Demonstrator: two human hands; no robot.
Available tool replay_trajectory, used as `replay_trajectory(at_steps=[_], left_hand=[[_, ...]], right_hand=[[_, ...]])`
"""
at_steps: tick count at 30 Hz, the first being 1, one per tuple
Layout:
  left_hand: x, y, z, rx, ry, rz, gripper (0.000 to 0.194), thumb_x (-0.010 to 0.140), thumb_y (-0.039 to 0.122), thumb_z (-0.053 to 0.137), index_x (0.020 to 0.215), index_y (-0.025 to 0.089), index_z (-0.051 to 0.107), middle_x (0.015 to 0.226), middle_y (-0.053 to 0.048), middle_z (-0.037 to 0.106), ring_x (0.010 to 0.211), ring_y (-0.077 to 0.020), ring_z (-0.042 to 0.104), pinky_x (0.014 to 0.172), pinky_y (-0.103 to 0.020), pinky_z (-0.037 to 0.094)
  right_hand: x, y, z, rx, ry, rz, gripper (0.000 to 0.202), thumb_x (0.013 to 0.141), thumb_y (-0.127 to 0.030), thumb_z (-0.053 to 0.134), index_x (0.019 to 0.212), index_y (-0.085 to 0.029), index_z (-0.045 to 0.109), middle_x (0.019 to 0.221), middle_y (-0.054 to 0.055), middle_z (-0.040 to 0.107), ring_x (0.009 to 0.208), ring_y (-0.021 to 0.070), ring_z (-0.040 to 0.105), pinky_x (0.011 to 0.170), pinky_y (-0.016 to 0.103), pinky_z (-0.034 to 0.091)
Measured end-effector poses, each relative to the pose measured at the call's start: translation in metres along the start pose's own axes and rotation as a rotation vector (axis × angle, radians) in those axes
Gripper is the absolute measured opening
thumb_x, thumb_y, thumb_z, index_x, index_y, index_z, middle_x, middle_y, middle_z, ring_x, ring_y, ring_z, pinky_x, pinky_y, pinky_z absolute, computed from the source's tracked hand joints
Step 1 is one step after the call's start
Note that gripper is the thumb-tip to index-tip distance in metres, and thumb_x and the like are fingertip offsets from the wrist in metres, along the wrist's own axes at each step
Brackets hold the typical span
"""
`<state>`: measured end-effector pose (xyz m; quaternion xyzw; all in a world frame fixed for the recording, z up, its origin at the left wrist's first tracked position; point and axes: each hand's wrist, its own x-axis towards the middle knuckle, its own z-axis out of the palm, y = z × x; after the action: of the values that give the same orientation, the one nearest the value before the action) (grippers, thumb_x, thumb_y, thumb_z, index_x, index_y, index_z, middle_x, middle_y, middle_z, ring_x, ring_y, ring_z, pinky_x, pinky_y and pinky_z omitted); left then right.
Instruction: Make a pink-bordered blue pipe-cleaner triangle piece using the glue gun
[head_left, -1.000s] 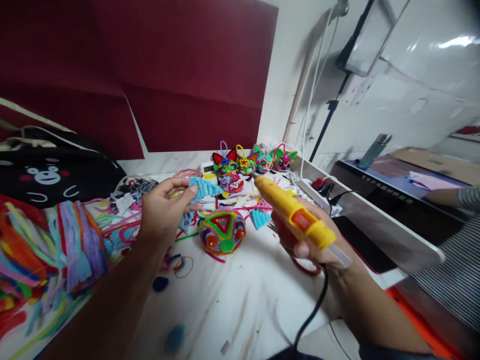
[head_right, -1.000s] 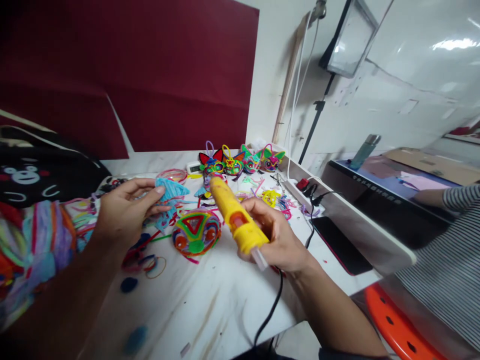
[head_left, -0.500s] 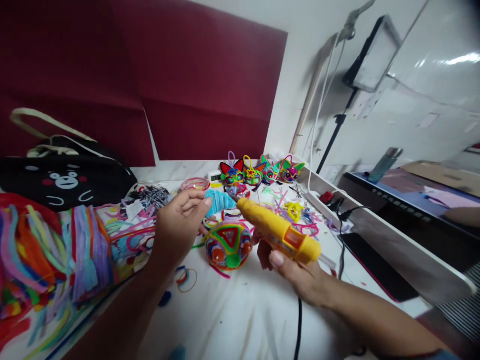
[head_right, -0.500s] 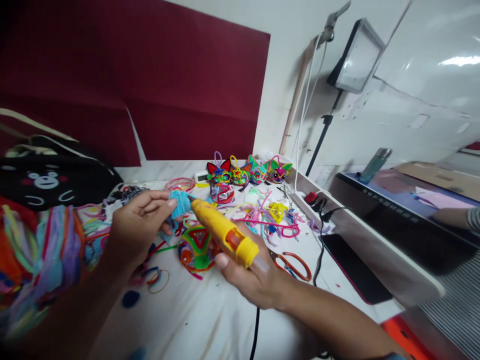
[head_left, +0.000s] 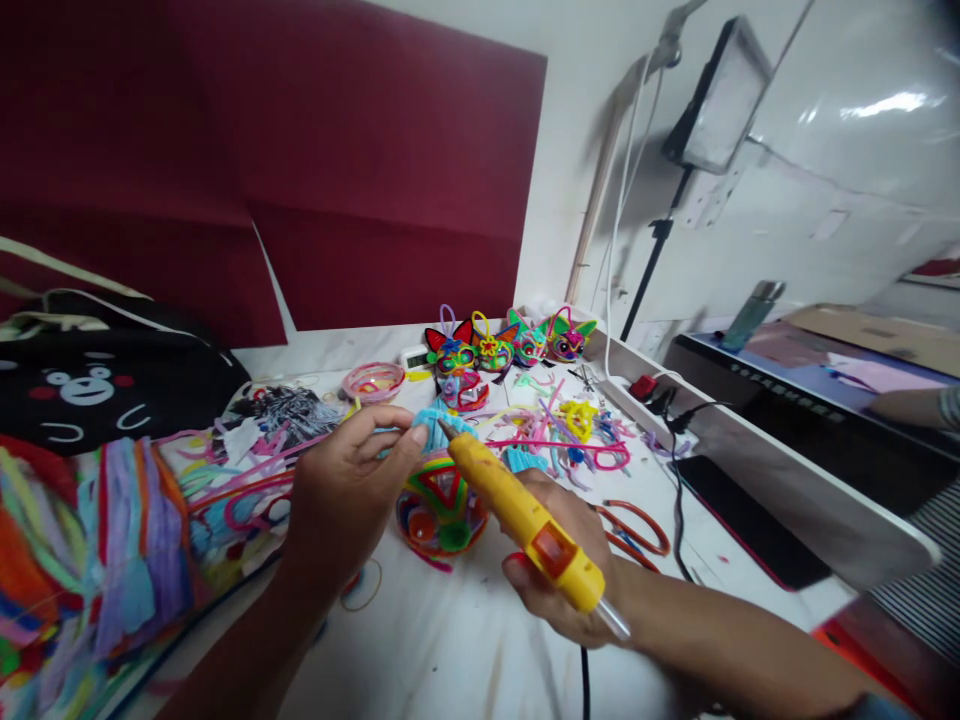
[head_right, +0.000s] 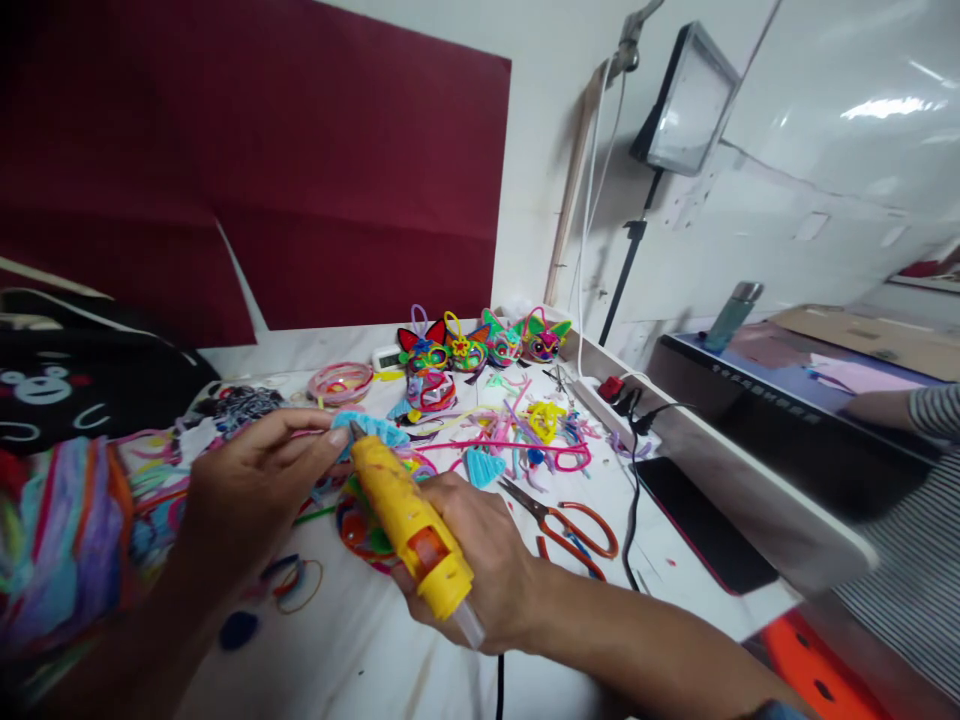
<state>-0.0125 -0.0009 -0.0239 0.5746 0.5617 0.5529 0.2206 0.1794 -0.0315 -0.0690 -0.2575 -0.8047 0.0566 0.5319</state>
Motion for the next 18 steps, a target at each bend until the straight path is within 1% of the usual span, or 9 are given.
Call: replay_trajectory(at_steps=[3,5,8,11,15,18], left_hand=[[-0.001,0.000,0.000,0.083,0.034,0.112,0.009,0.071,0.032,0.069,0.075,0.024,0.068,0.078,0.002,0.071,0.064,-0.0149,0.066,0.058,-0.021,0.053],[-0.003,-0.001,0.001,0.094,0.038,0.121,0.009,0.070,0.032,0.070,0.076,0.025,0.068,0.077,0.002,0.070,0.063,-0.0139,0.065,0.055,-0.020,0.051],[-0.005,-0.005,0.003,0.017,0.000,0.073,0.013,0.070,0.034,0.071,0.080,0.026,0.069,0.068,0.003,0.068,0.060,-0.0143,0.065,0.052,-0.019,0.050],[-0.008,-0.006,0.006,-0.053,-0.045,0.006,0.017,0.070,0.035,0.072,0.083,0.025,0.068,0.063,0.003,0.068,0.055,-0.0148,0.065,0.050,-0.021,0.051],[-0.011,-0.003,0.009,-0.042,-0.026,-0.058,0.020,0.067,0.036,0.073,0.082,0.024,0.068,0.060,0.002,0.069,0.050,-0.0151,0.063,0.047,-0.022,0.050],[-0.012,0.000,0.010,-0.013,-0.008,-0.063,0.017,0.067,0.035,0.072,0.081,0.025,0.069,0.059,0.002,0.069,0.049,-0.0148,0.063,0.046,-0.022,0.049]], right_hand=[[-0.003,0.003,0.002,-0.025,0.007,-0.042,0.026,0.094,-0.041,0.045,0.111,-0.021,0.048,0.084,0.005,0.062,0.073,0.0187,0.063,0.061,0.031,0.054],[-0.005,0.006,0.002,-0.003,0.014,-0.066,0.028,0.092,-0.039,0.047,0.114,-0.021,0.048,0.084,0.005,0.063,0.075,0.0196,0.063,0.062,0.032,0.054],[-0.010,0.011,0.004,0.036,0.024,-0.055,0.026,0.091,-0.039,0.050,0.110,-0.022,0.050,0.086,0.005,0.063,0.075,0.0207,0.063,0.062,0.034,0.053],[-0.017,0.016,0.006,0.027,0.021,-0.023,0.023,0.089,-0.039,0.051,0.106,-0.023,0.050,0.087,0.005,0.064,0.075,0.0202,0.062,0.063,0.033,0.053],[-0.022,0.023,0.008,0.037,0.047,-0.057,0.028,0.085,-0.039,0.054,0.107,-0.022,0.051,0.085,0.006,0.064,0.074,0.0205,0.062,0.063,0.034,0.052],[-0.022,0.024,0.008,0.052,0.044,-0.067,0.030,0.085,-0.039,0.053,0.109,-0.022,0.051,0.085,0.006,0.064,0.074,0.0210,0.063,0.062,0.035,0.052]])
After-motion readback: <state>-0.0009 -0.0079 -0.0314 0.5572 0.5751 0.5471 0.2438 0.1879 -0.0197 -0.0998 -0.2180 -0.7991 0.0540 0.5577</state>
